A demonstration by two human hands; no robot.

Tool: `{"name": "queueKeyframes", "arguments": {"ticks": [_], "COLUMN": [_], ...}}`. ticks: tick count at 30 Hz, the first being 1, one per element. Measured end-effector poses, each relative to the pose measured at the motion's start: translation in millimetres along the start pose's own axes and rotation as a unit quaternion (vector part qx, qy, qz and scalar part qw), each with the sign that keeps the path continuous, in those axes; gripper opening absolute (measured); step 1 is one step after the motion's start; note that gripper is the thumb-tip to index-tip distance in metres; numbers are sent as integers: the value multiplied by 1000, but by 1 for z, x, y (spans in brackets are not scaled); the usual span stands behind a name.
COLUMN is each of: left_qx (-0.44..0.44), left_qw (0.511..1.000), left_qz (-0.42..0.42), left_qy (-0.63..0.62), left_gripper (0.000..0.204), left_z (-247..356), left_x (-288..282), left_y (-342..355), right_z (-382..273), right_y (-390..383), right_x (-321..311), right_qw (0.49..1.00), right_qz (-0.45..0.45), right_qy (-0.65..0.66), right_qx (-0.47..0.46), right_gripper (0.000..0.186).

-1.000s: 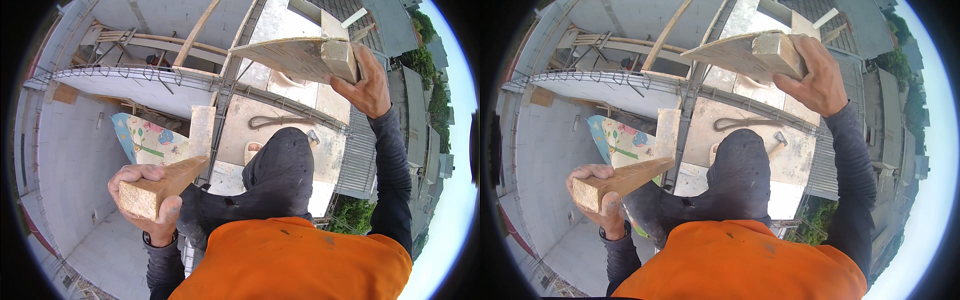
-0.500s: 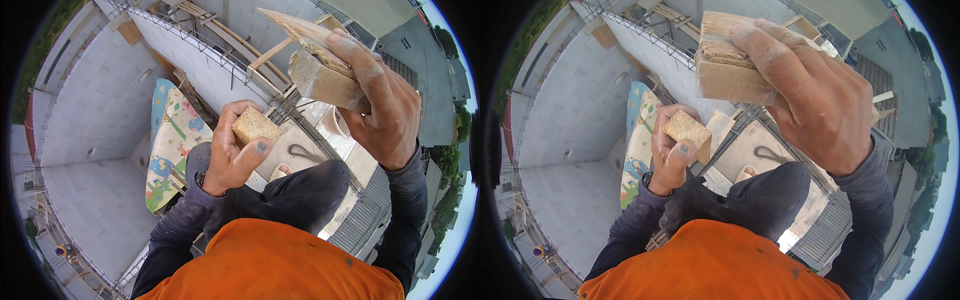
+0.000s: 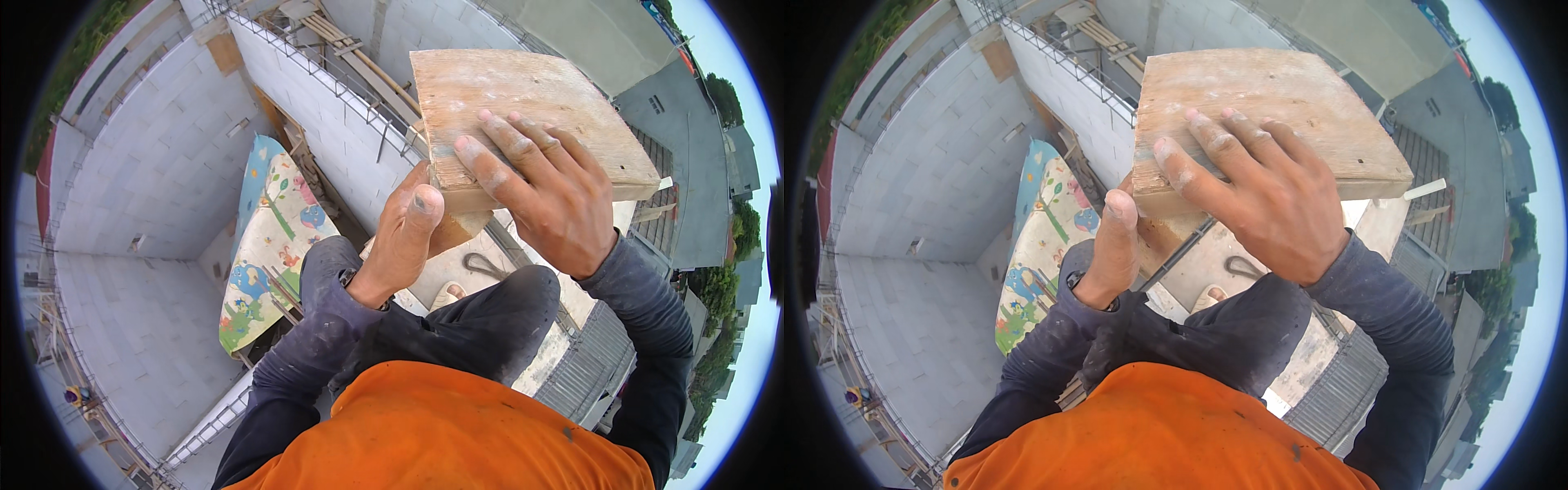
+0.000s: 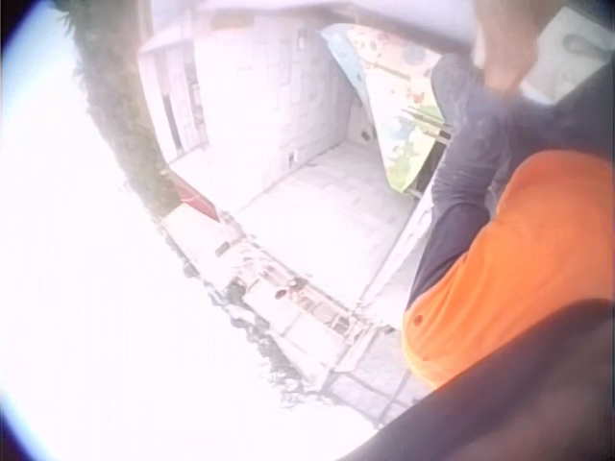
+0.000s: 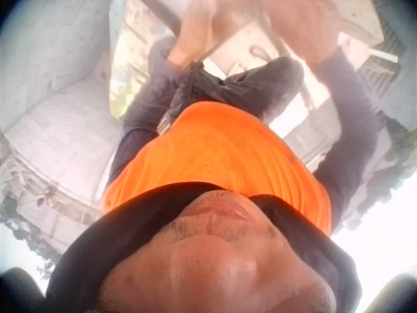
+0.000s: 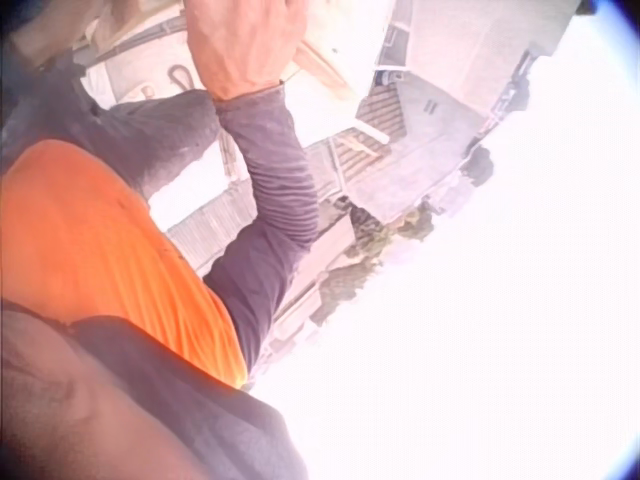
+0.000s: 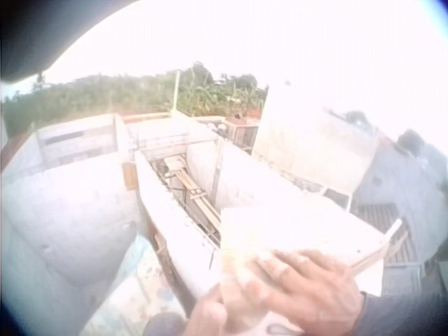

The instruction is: The person constructs a wooden form for concrete by marking a piece of wood with a pencil, assembling multiple wooden components, and securing them together using nails and a hammer.

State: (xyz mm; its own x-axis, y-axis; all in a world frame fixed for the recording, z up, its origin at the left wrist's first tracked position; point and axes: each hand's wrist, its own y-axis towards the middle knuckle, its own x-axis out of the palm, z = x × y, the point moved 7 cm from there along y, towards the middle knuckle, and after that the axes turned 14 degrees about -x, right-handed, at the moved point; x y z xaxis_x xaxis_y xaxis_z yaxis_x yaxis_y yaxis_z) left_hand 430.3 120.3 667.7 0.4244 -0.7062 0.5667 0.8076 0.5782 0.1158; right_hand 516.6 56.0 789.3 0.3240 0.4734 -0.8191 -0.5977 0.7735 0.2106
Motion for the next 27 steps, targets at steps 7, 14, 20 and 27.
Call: {"name": "queueKeyframes", "arguments": {"ticks": [7,14,20,27], "left_qx": [25,22,40,69], "left_qw": [999,996,973,975], "left_qz": [46,82,211,196], "left_qy": [-14,5,88,81], "left_gripper": [74,55,44,43], "left_z": [24,23,12,16], "left_x": [16,12,-38,-51], "left_y": [0,10,6,17], "right_z": [-4,-1,22,85], "right_y": [3,-3,-17,-129], "right_x": [-7,11,0,-3], "right_qw": [1000,999,994,860], "right_qz": [9,21,-13,188], "right_qy": [-2,-2,107,230], "right_qx": [8,-29,16,414], "right_gripper": [49,49,66,61]}}
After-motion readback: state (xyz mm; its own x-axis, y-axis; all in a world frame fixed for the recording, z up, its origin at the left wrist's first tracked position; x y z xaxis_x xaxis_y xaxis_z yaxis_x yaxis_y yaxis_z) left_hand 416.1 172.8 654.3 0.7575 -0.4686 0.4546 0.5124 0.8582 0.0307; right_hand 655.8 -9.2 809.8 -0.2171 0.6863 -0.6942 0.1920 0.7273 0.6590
